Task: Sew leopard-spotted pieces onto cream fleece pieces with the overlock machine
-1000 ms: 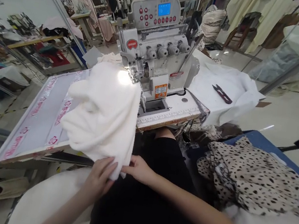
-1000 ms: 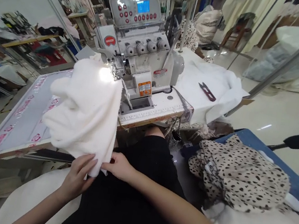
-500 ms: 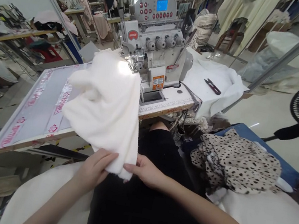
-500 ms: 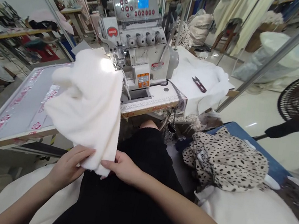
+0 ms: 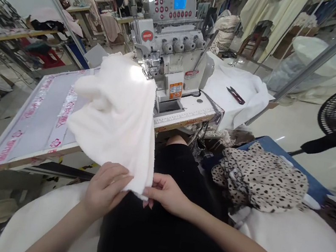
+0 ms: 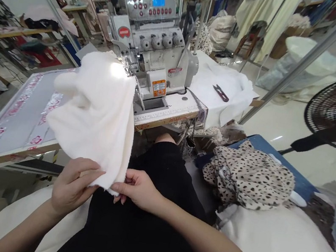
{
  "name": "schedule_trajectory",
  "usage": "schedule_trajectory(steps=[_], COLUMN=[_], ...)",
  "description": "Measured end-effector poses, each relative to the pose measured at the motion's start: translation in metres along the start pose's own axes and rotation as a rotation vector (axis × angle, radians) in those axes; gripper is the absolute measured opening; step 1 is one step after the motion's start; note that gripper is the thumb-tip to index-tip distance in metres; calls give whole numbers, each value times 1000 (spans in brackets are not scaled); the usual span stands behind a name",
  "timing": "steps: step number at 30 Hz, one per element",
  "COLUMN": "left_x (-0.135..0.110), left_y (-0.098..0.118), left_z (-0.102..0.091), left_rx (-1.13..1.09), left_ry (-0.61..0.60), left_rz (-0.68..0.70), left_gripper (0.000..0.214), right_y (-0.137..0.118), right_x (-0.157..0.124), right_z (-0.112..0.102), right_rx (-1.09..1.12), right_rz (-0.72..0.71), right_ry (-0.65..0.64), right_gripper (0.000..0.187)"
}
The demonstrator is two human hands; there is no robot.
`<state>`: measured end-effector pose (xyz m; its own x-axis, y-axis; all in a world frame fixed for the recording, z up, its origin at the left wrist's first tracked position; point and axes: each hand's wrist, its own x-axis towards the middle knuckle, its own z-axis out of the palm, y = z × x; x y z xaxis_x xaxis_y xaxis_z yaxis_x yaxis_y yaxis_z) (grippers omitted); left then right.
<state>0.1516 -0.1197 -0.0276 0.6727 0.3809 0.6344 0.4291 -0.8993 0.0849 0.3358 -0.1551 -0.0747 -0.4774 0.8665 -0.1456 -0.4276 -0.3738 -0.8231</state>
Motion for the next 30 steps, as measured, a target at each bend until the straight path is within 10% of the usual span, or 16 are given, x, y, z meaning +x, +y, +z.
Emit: schedule_trajectory(steps=[30], left_x=[-18], left_y=[18], left_z=[1], left_rx=[-11], left_ry=[-74], left_rz=[41], left_gripper=[26], right_y=[-13], right_x=[-12], right_z=[0], right_rx=[-35], right_rz=[86], right_ry=[-69], right_gripper=[39])
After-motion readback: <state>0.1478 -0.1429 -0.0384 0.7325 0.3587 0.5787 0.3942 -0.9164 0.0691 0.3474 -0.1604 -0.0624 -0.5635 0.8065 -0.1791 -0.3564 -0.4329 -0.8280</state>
